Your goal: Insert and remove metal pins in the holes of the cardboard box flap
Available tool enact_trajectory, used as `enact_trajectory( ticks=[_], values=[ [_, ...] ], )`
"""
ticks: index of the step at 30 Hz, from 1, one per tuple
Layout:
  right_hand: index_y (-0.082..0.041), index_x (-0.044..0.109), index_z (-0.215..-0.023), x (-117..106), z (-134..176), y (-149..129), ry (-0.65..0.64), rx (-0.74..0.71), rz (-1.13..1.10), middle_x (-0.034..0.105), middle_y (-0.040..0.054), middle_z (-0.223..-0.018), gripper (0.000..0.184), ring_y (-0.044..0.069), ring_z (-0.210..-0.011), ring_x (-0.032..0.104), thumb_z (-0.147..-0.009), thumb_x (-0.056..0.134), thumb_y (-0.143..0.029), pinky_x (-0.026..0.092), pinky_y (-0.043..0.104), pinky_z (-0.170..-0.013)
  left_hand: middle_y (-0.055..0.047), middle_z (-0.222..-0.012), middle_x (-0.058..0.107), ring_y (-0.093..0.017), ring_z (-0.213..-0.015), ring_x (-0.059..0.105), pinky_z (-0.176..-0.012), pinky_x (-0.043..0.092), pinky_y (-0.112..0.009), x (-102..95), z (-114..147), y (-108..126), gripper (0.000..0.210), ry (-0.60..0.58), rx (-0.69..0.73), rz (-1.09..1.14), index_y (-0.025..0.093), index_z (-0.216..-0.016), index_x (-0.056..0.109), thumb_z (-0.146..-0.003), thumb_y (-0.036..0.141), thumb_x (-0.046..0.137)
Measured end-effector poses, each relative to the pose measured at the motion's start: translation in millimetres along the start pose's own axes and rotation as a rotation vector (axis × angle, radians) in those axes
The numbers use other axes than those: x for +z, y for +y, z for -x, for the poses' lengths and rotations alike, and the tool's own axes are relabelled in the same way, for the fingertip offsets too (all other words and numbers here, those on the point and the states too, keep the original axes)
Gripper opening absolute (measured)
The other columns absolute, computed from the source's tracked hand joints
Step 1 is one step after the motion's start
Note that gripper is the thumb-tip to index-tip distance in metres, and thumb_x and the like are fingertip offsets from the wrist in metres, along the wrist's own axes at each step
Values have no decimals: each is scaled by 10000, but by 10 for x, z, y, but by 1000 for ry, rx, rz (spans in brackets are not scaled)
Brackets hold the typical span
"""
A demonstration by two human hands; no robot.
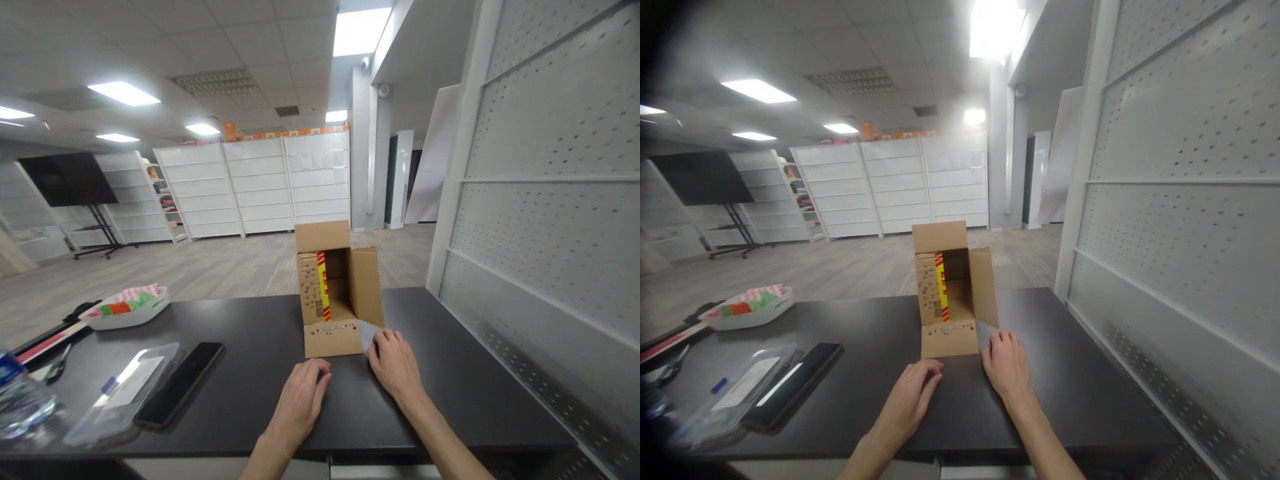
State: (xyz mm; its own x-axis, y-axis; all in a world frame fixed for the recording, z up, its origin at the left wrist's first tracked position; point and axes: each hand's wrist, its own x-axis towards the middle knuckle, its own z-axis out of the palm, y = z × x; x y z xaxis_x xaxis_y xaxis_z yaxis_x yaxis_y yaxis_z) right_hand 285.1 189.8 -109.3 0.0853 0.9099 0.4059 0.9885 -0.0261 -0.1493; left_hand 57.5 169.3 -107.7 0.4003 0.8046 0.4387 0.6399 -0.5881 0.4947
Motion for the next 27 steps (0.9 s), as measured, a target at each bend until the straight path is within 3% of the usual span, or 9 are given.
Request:
enact_trajectory(
  ticks=[3, 12, 27],
  values=[
    [-185, 614, -840, 2, 0, 1, 3, 2, 4, 617, 68, -888, 164, 218, -893, 526, -905, 464, -202, 317, 316, -745, -65, -1002, 670, -199, -916, 618, -835, 505, -355, -5, -5, 23, 182, -50, 6, -30, 221, -931, 591, -950, 247, 412],
    [-187, 611, -838, 0, 9, 7, 14, -1, -5, 616, 64, -890, 166, 215, -893, 524, -905, 460, -200, 317, 312, -753, -45, -964, 696, -185, -907, 640, -837, 504, -338, 9, -24, 36, 184, -40, 79, -141, 215, -961, 626, -928, 195, 446],
    [-185, 616, -848, 6, 1, 4, 8, -2, -2, 621, 66, -898, 170, 221, -898, 525, -910, 459, -210, 312, 318, -755, -51, -949, 695, -187, -905, 625, -836, 508, -350, 7, -11, 56, 221, -47, 82, -118, 202, -980, 634, -925, 163, 424]
  ],
)
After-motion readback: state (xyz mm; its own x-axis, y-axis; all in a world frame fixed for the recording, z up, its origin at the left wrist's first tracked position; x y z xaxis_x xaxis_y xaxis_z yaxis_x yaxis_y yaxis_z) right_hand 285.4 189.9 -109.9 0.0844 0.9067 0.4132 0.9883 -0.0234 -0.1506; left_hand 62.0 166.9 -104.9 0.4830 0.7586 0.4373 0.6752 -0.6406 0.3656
